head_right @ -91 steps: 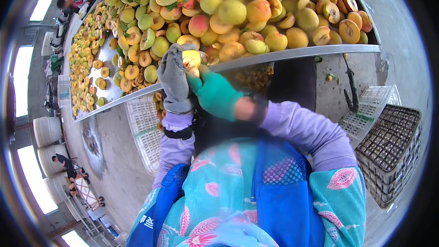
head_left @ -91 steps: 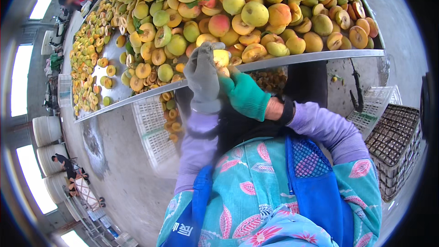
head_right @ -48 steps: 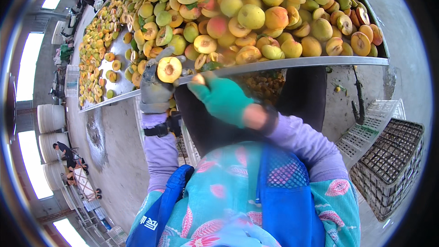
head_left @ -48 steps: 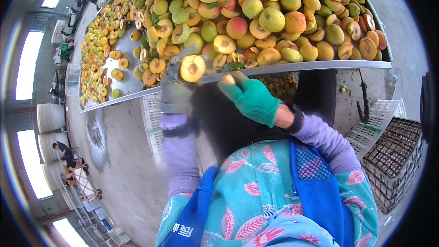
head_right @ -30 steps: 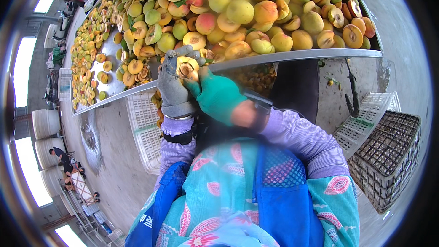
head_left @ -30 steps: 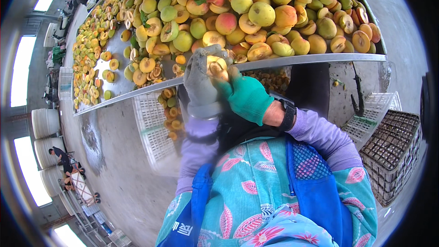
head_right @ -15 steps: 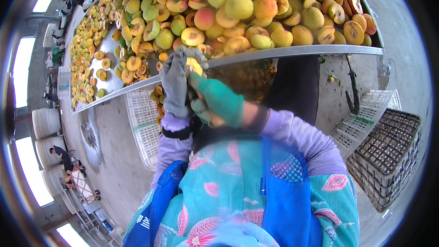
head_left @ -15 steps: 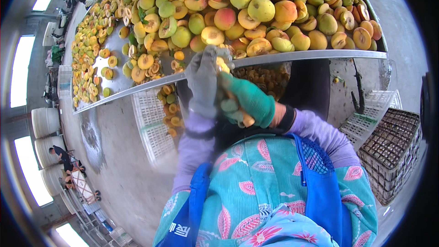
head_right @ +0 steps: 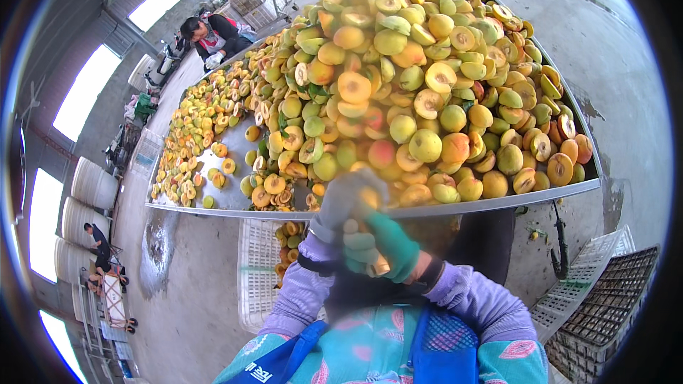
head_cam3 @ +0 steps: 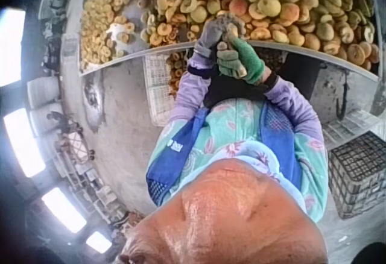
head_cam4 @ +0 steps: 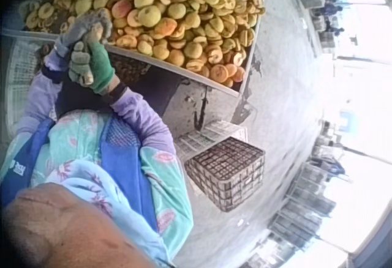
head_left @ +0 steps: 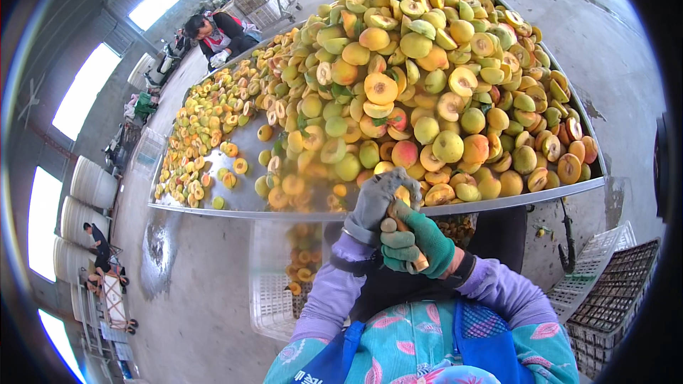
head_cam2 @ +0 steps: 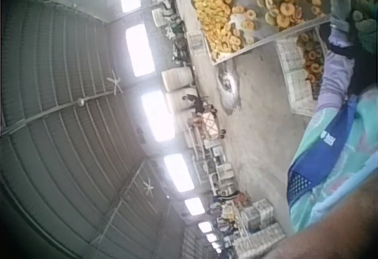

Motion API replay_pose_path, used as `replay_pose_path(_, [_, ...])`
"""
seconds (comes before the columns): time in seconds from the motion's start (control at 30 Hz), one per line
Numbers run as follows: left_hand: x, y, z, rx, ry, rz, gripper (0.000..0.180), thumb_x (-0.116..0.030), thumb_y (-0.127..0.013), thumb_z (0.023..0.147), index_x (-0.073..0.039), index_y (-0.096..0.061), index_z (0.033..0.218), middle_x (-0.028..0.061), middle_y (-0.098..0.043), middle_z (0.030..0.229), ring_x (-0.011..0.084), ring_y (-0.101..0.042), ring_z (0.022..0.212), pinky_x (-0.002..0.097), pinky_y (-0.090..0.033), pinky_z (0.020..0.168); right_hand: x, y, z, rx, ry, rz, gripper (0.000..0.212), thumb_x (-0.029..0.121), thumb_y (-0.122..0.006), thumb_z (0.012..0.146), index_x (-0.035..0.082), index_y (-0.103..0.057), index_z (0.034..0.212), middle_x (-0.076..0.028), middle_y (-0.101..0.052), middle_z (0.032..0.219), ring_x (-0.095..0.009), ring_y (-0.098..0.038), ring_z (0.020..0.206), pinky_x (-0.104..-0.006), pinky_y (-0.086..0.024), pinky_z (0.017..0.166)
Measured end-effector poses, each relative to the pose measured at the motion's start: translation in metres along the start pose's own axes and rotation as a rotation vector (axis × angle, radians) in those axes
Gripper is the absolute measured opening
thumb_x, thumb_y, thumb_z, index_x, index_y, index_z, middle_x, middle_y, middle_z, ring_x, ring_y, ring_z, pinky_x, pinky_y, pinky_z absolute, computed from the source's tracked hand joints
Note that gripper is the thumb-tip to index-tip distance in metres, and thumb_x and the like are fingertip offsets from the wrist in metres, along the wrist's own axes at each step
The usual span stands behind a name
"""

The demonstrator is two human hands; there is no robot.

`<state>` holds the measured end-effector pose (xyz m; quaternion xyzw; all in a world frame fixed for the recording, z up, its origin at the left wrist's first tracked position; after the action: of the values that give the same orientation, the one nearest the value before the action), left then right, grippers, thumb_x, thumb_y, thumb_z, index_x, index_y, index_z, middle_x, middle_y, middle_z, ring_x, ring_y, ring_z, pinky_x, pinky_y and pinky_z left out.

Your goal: The recorder is pitting and sorting halves of peaches at a large processing table.

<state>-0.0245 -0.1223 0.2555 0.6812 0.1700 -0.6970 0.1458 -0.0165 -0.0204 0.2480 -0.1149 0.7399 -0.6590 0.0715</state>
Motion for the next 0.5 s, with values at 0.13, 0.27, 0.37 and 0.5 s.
replay_pose_path(0.13, [-0.004,0.001,-0.011,-0.248,0.184,-0.679,0.025,-0.029,-0.051,0.093,-0.004,-0.058,0.095,0.008,-0.06,0.082,0.0174,-0.059,0.07,0.0291,-0.051,0.066,0.003,-0.004,0.008,0.229,-0.013,-0.082,0.04,0.049,-0.035,0.098,0.015,-0.052,0.085,0.01,-0.039,0.053,-0.005,-0.033,0.036,-0.0235,-0.028,0.04])
replay_pose_path(0.27, [0.033,0.118,-0.079,-0.648,0.098,-0.171,0.022,-0.026,-0.06,0.089,-0.006,-0.063,0.096,0.0026,-0.06,0.087,0.0118,-0.057,0.074,0.0225,-0.045,0.061,0.011,0.02,-0.011,0.12,0.022,0.017,0.041,0.05,-0.035,0.097,0.015,-0.053,0.086,0.007,-0.04,0.051,-0.007,-0.033,0.034,-0.0247,-0.031,0.038])
replay_pose_path(0.37, [-0.018,0.113,-0.07,-0.765,0.077,1.431,0.034,-0.03,-0.058,0.084,0.0,-0.062,0.101,0.0169,-0.063,0.09,0.0319,-0.059,0.094,0.041,-0.044,0.087,0.01,0.087,-0.02,-0.106,-0.045,0.041,0.039,0.053,-0.044,0.093,0.018,-0.052,0.08,0.006,-0.04,0.055,-0.009,-0.035,0.039,-0.026,-0.031,0.036])
replay_pose_path(0.5, [0.016,0.068,0.021,-0.287,-0.119,1.417,0.038,-0.032,-0.061,0.078,0.0,-0.06,0.098,0.0212,-0.061,0.087,0.0383,-0.058,0.087,0.0454,-0.045,0.08,0.005,0.052,-0.028,-0.396,0.032,-0.286,0.042,0.056,-0.047,0.091,0.015,-0.054,0.081,0.004,-0.042,0.056,-0.01,-0.04,0.038,-0.0239,-0.03,0.031])
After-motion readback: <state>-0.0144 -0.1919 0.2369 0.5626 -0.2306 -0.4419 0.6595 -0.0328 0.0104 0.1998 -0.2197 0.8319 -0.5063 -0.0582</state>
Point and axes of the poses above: each hand's wrist, its own z-axis towards the middle knuckle, its own y-axis out of the back of the hand, x = y × z, the point moved 5 cm from there along z, towards the middle knuckle
